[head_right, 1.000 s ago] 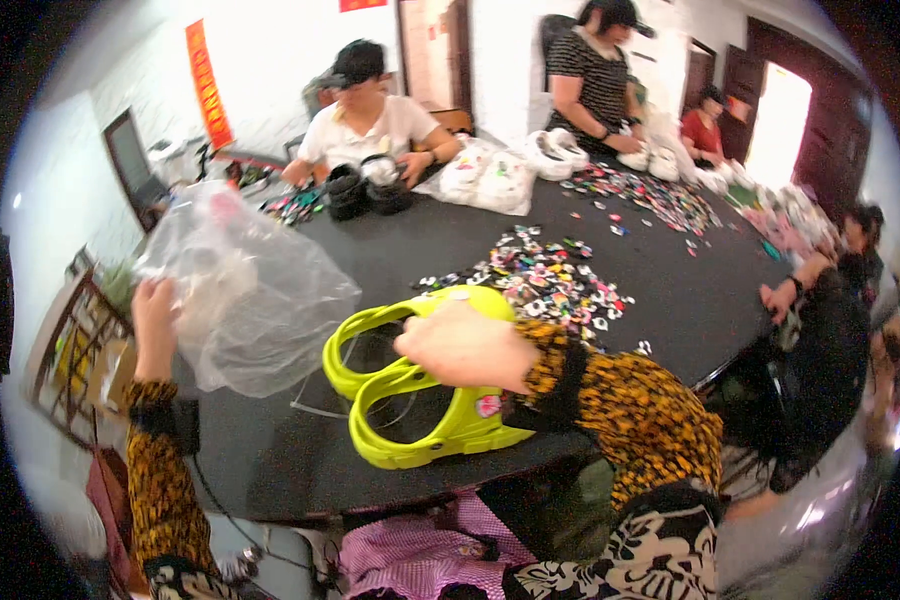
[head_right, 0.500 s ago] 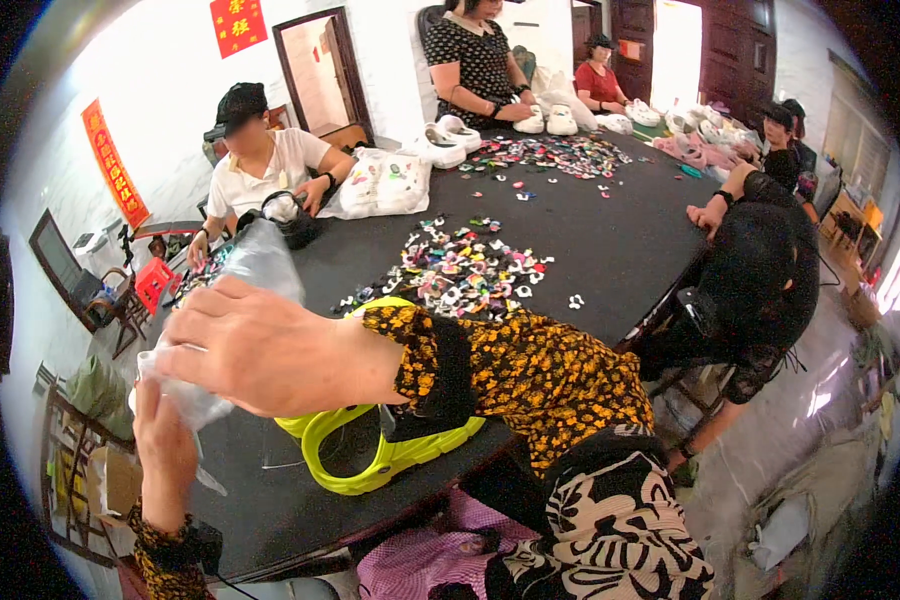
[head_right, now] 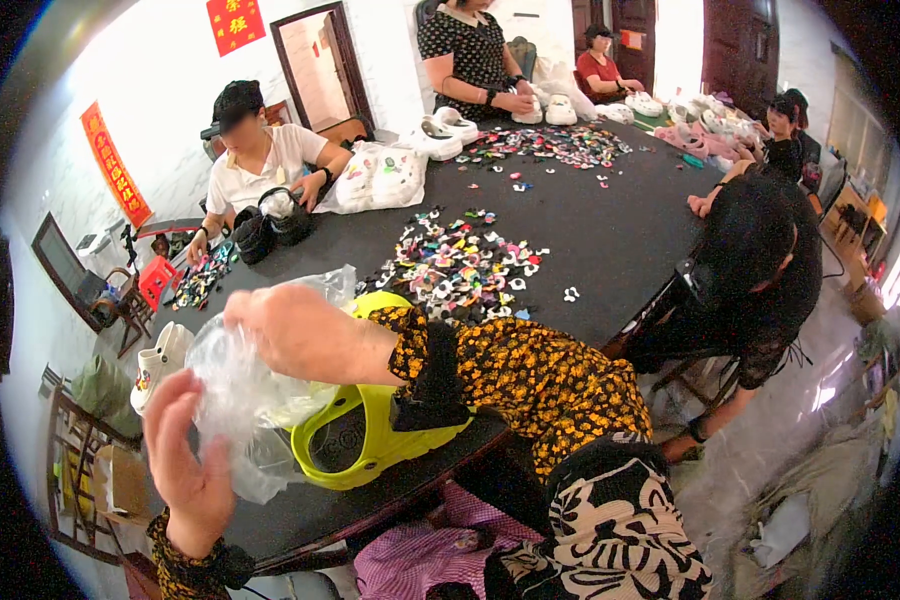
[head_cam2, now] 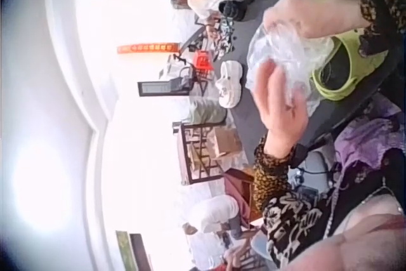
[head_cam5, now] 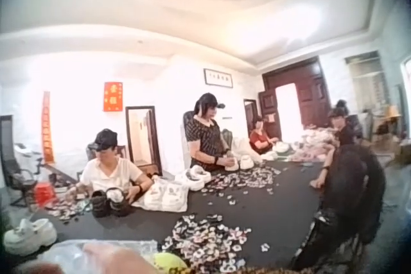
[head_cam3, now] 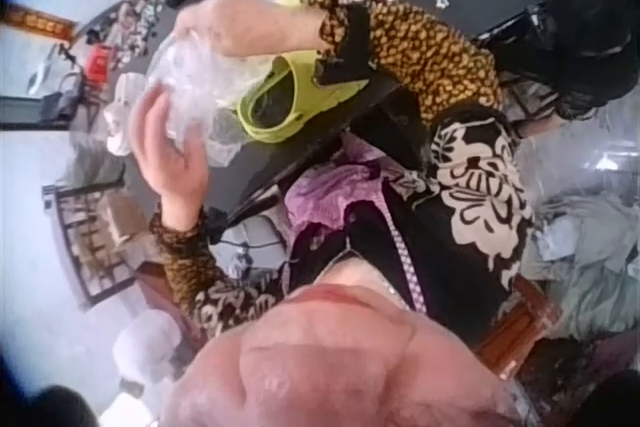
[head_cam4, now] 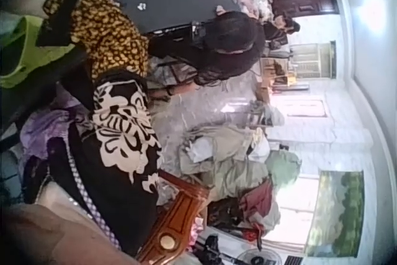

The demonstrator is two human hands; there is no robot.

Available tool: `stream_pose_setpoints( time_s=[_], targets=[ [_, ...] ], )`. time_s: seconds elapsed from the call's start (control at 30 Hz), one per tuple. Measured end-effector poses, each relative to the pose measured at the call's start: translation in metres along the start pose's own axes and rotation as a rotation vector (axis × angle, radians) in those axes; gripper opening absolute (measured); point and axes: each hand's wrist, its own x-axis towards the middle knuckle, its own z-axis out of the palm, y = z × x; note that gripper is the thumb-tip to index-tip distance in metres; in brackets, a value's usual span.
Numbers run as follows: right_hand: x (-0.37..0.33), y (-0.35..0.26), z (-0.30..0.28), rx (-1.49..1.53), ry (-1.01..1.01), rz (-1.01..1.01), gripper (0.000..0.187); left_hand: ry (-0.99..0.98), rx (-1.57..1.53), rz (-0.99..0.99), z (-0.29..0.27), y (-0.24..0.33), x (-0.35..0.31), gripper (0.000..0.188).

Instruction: Decorating clogs with various charms and packaging them into plastic bags.

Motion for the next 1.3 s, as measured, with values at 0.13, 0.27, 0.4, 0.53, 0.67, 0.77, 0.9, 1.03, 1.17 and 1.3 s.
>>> stream_pose_setpoints(
  time_s=[0.13, 0.27, 0.4, 0.53, 0.67, 0.77, 0.9, 1.03, 1.17, 1.3],
  targets=[
    [-0.001, -0.008, -0.001, 0.311, 0.352, 0.018, 0.027, 0.115, -0.068, -0.367, -0.003, -0.005, -0.013, 0.063],
    [-0.002, -0.023, 0.010, 0.728, 0.377, 0.092, 0.025, 0.076, -0.538, -0.641, 0.017, -0.012, -0.028, 0.067],
    [-0.008, -0.041, 0.034, 0.871, 0.219, 0.101, 0.022, 0.024, -0.718, -0.831, 0.026, -0.014, -0.036, 0.068],
    [-0.012, -0.043, 0.054, 0.872, 0.067, 0.121, 0.023, 0.310, -1.176, -0.809, 0.038, -0.014, -0.039, 0.044],
    [-0.021, -0.042, 0.048, 0.662, 0.037, 0.107, 0.035, 0.424, -1.181, -0.839, 0.046, -0.026, -0.032, 0.045],
    [-0.023, -0.050, 0.042, 0.562, -0.045, 0.079, 0.041, 0.466, -1.165, -0.841, 0.040, -0.039, -0.035, 0.031],
    [-0.026, -0.054, 0.024, 0.326, -0.067, -0.047, 0.058, 0.575, -1.096, -0.824, 0.033, -0.046, -0.037, 0.021],
    [-0.018, -0.050, -0.004, -0.013, 0.130, -0.305, 0.074, 0.232, -0.437, -0.732, 0.016, -0.047, -0.038, 0.012],
    [-0.013, -0.042, -0.017, -0.361, -0.006, -0.407, 0.088, -0.123, -0.119, -0.072, 0.009, -0.026, -0.019, 0.019],
    [-0.012, -0.040, -0.007, -0.083, -0.309, -0.169, 0.052, -0.172, -0.094, 0.039, -0.006, -0.003, -0.015, 0.023]
  ],
)
